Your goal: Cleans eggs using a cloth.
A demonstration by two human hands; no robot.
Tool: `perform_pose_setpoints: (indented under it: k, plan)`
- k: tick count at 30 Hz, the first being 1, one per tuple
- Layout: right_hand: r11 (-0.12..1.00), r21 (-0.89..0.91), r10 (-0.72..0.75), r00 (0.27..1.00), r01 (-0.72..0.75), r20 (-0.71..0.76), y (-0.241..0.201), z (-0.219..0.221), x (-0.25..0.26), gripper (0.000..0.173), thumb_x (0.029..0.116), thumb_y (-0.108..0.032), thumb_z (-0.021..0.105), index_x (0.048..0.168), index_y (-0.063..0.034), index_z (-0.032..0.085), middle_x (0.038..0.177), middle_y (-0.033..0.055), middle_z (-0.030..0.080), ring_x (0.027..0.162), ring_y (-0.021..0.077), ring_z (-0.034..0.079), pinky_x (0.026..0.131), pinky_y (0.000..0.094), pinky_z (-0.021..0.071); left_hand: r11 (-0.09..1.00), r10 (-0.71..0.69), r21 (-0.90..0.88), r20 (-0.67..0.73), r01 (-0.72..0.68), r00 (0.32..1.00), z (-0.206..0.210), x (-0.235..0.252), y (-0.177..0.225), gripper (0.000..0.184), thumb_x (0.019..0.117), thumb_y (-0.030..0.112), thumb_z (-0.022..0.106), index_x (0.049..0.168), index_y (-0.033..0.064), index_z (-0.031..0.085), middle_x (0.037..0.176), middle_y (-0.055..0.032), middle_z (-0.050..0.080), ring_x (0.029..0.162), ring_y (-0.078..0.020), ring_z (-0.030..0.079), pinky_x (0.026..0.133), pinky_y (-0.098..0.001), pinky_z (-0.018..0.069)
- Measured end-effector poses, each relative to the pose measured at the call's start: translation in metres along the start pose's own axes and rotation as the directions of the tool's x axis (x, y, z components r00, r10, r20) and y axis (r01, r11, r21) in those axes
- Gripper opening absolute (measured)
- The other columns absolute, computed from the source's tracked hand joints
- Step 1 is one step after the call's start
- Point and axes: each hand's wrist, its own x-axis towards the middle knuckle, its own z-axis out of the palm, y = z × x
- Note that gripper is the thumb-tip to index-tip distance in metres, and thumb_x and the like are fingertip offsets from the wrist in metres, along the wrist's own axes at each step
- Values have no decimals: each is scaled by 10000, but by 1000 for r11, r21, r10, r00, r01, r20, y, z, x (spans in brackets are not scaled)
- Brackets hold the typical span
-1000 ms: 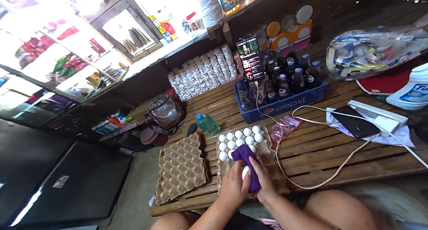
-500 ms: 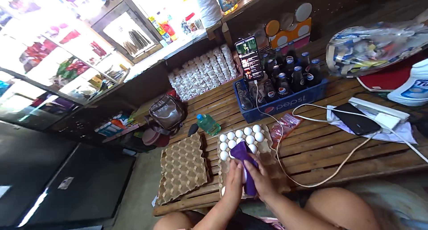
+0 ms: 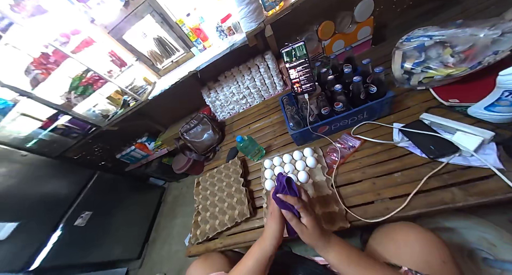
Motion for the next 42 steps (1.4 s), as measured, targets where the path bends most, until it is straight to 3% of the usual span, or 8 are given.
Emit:
perform_pose_setpoints:
  k: [7,13,17,20,24,28,33,42]
  plan:
    - [680,458,620,783,-573,59,-21,-19,22,473,992,-250,569,1385,8,518,1275,98,625,1118,79,633,971,261,537,969,108,204,140,-136,984,8,-3,0,455,1085,333,322,1194,-52,539,1039,-71,609,940,-64,626,858,-278,554]
    - [963,144,218,974,-226,69,-11,-2,0,409,998,-316,608,1347,-104,638,1444,213,521,1386,270,462,1151,464,397,987,-103,-132,-107,89,989,6,2,12,505,1103,366,214,1332,10,488,1125,-92,671,1019,-139,672,912,-354,571]
    - [995,51,84,996,-86,42,-5,0,0,333,1006,-389,603,1318,-286,657,1462,140,514,1409,243,430,1162,465,378,998,40,55,-26,-38,999,-3,3,-1,610,1089,439,218,1384,-51,432,1279,-128,599,1184,-105,586,1047,-306,480]
    - [964,157,218,976,-214,-7,-9,-10,6,362,991,-353,621,1277,-140,683,1392,159,571,1344,208,494,1131,413,412,977,86,189,95,-102,992,3,-1,2,638,1100,397,226,1445,-117,382,1412,-192,513,1283,-105,521,1116,-300,421]
    - [748,384,579,815,-542,23,-20,-16,19,474,1023,-250,534,1390,49,506,1337,144,573,1201,79,581,1029,251,493,991,40,125,109,-53,993,9,-3,6,456,1083,354,290,1210,-23,512,1066,-48,585,922,-53,619,802,-264,562]
    - [863,275,424,904,-423,60,-15,-8,7,492,1055,-266,487,1401,85,492,1391,224,524,1309,144,516,1113,286,429,998,-46,-34,-37,44,998,7,2,8,475,1091,367,247,1272,1,490,1124,-62,591,992,-95,628,869,-307,560]
    - [992,47,114,992,-116,51,-8,0,1,340,1022,-376,579,1301,-204,671,1394,216,542,1368,279,461,1148,469,376,999,6,33,-26,-6,1000,-3,3,-1,581,1091,414,214,1355,-56,431,1254,-124,577,1155,-100,580,1023,-299,486]
    - [804,295,513,853,-515,92,-15,-8,11,496,1066,-255,452,1409,102,469,1367,201,547,1268,105,543,1085,252,446,993,-58,-108,-27,55,998,5,-2,8,431,1074,390,267,1166,47,513,1018,-24,607,906,-87,638,797,-294,571]
